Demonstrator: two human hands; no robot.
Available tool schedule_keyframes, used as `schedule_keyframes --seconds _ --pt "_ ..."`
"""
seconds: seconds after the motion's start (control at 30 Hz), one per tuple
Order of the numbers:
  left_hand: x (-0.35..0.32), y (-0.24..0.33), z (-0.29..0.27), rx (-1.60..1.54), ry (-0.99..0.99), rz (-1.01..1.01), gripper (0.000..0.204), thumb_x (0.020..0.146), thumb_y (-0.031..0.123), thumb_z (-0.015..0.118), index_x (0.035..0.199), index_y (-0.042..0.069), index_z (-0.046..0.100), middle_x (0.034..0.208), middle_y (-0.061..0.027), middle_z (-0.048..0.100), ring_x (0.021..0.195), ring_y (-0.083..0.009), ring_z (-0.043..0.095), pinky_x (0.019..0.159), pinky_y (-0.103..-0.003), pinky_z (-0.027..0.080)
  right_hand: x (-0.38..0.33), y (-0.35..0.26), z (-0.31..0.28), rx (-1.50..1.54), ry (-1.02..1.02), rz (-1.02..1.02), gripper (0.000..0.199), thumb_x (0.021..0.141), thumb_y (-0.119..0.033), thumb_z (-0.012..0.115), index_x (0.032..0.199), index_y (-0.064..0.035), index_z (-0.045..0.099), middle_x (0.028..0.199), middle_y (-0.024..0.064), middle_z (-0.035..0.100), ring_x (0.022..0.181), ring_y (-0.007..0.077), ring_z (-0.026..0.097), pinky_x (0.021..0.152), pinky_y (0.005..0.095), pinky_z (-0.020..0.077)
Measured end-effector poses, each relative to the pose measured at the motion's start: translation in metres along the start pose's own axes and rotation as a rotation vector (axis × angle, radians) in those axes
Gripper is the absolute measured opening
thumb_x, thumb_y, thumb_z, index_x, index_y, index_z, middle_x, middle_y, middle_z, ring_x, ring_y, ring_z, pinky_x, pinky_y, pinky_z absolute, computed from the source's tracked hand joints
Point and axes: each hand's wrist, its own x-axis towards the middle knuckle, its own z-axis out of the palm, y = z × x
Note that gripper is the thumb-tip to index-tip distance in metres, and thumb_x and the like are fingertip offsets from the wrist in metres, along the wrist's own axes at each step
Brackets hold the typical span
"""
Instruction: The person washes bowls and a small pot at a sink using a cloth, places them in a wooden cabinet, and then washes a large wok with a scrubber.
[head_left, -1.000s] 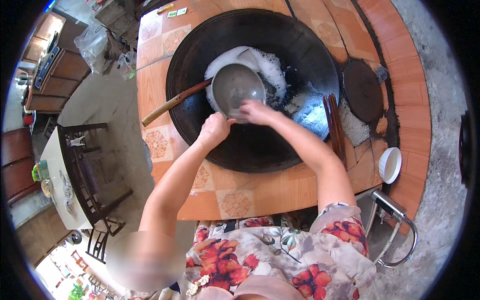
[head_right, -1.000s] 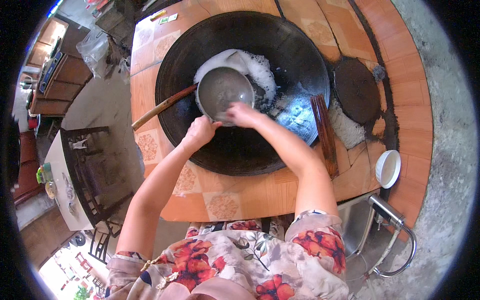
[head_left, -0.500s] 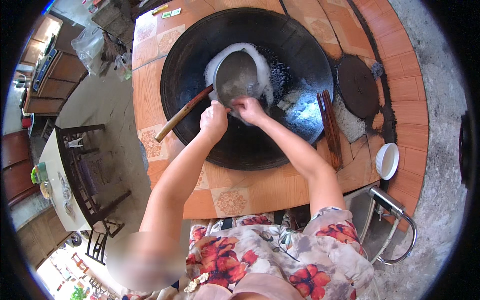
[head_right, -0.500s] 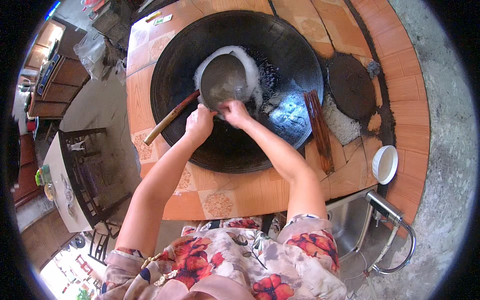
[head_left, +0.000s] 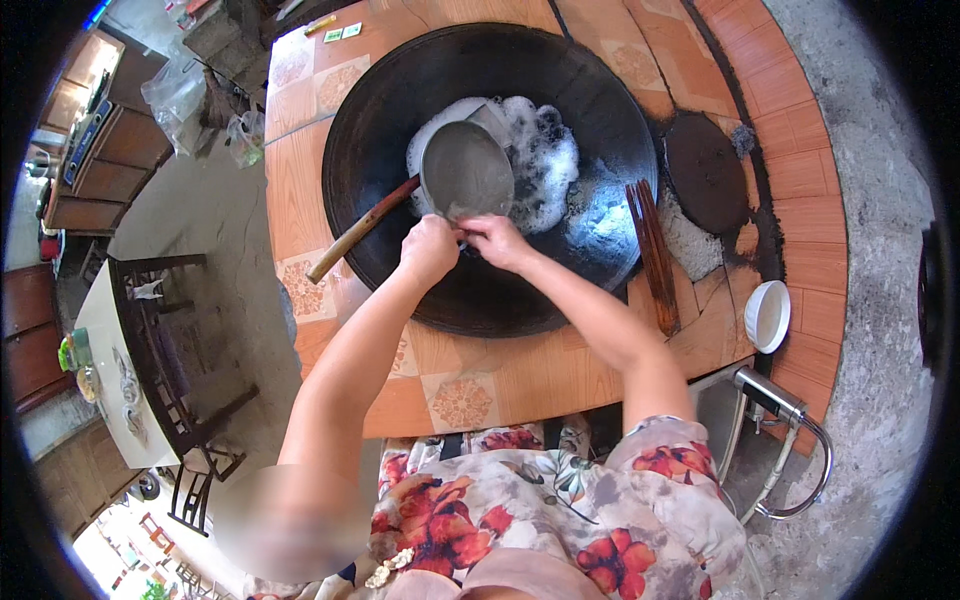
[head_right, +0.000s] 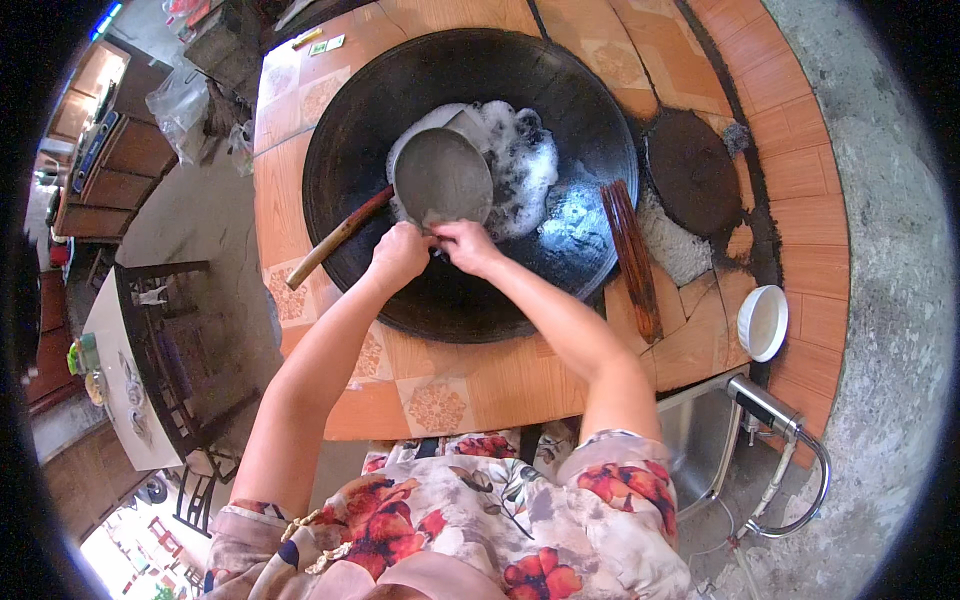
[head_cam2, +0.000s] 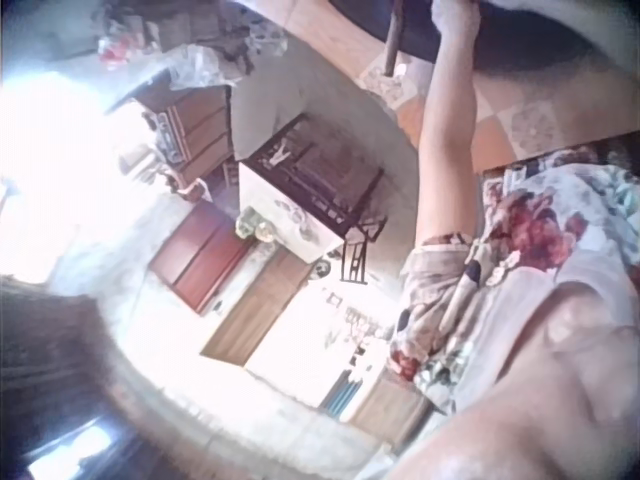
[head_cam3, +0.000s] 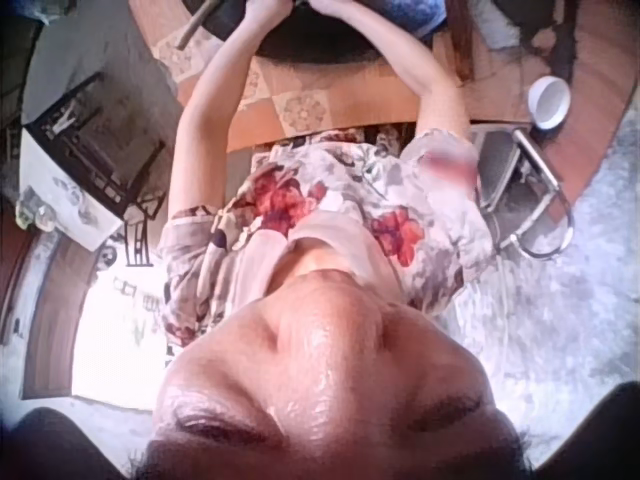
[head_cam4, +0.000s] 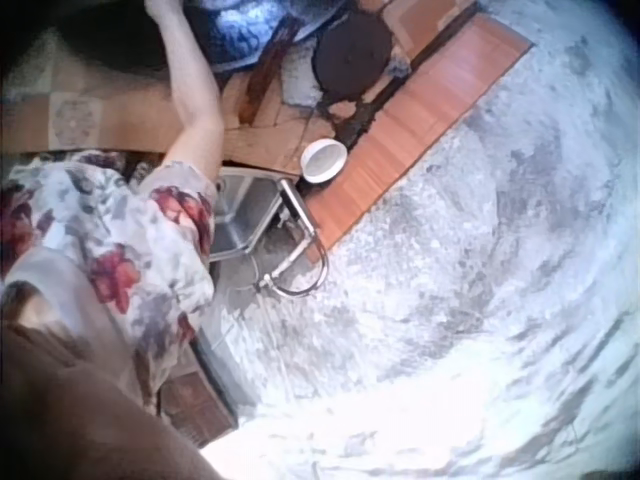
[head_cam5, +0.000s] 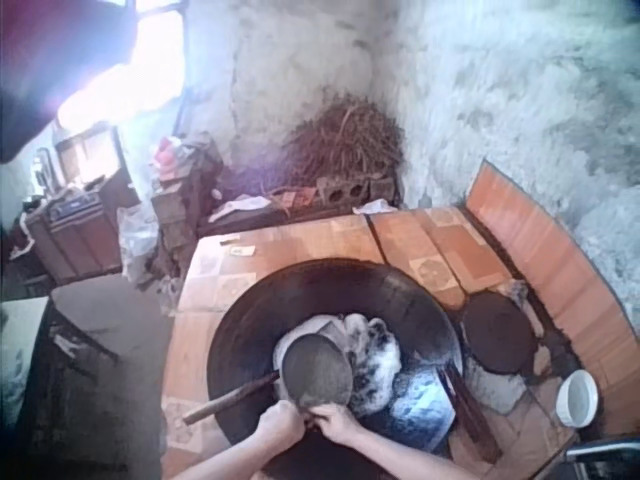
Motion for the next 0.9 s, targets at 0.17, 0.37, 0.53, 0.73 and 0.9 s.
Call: schedule_keyframes --seconds 0.17,0.37,0.53,0.73,0.9 --pt "-0.007 -0.007 -0.007 -0.225 -0.52 -0.156 0.043 0.09 0.038 0.06 0.092 -0.005 0.061 0.056 -0.015 0.057 0.042 -0.0234 0.059 0.039 -0.036 0.048 0.0 0.029 -0.058 -0.36 -0.177 0.208 0.011 0.081 -0.009 0.062 0.084 -0.0081 0.072 0.089 0.014 0.067 0.088 0.0301 0.063 0.077 0.037 0.0522" --pt "-0.015 -0.014 -0.001 -0.415 -0.655 -0.195 0.053 0.089 0.043 0.059 0.079 -0.009 0.054 0.047 -0.0081 0.047 0.037 -0.0207 0.052 0.035 -0.035 0.044 0.077 0.029 -0.008 -0.065 0.235 0.649 0.016 0.081 -0.014 0.056 0.094 -0.0042 0.053 0.092 0.0204 0.056 0.089 0.0392 0.058 0.075 0.047 0.0471" --pt "-0.017 -0.006 -0.007 -0.327 -0.647 -0.219 0.06 0.088 0.045 0.06 0.062 -0.008 0.05 0.047 -0.0084 0.047 0.036 -0.0211 0.052 0.035 -0.034 0.044 0.051 0.016 0.051 0.069 0.03 0.155 0.014 0.075 -0.012 0.062 0.087 -0.0042 0.06 0.084 0.0192 0.063 0.079 0.0367 0.062 0.069 0.044 0.0481" --pt "-0.013 -0.018 -0.008 -0.378 -0.666 -0.205 0.059 0.088 0.046 0.06 0.061 -0.006 0.049 0.045 -0.0097 0.047 0.037 -0.0225 0.053 0.036 -0.037 0.045 0.007 0.014 -0.062 -0.474 -0.203 0.196 0.018 0.079 -0.014 0.058 0.089 0.0015 0.061 0.089 0.0241 0.063 0.077 0.0369 0.063 0.071 0.045 0.0505" --pt "0.001 -0.008 -0.006 -0.252 -0.692 -0.134 0.06 0.09 0.046 0.058 0.058 -0.005 0.048 0.044 -0.0096 0.047 0.036 -0.0234 0.054 0.036 -0.037 0.041 0.063 0.05 0.006 -0.115 0.194 0.577 0.025 0.09 -0.018 0.046 0.108 -0.0009 0.051 0.102 0.0249 0.056 0.097 0.042 0.057 0.08 0.0482 0.0469"
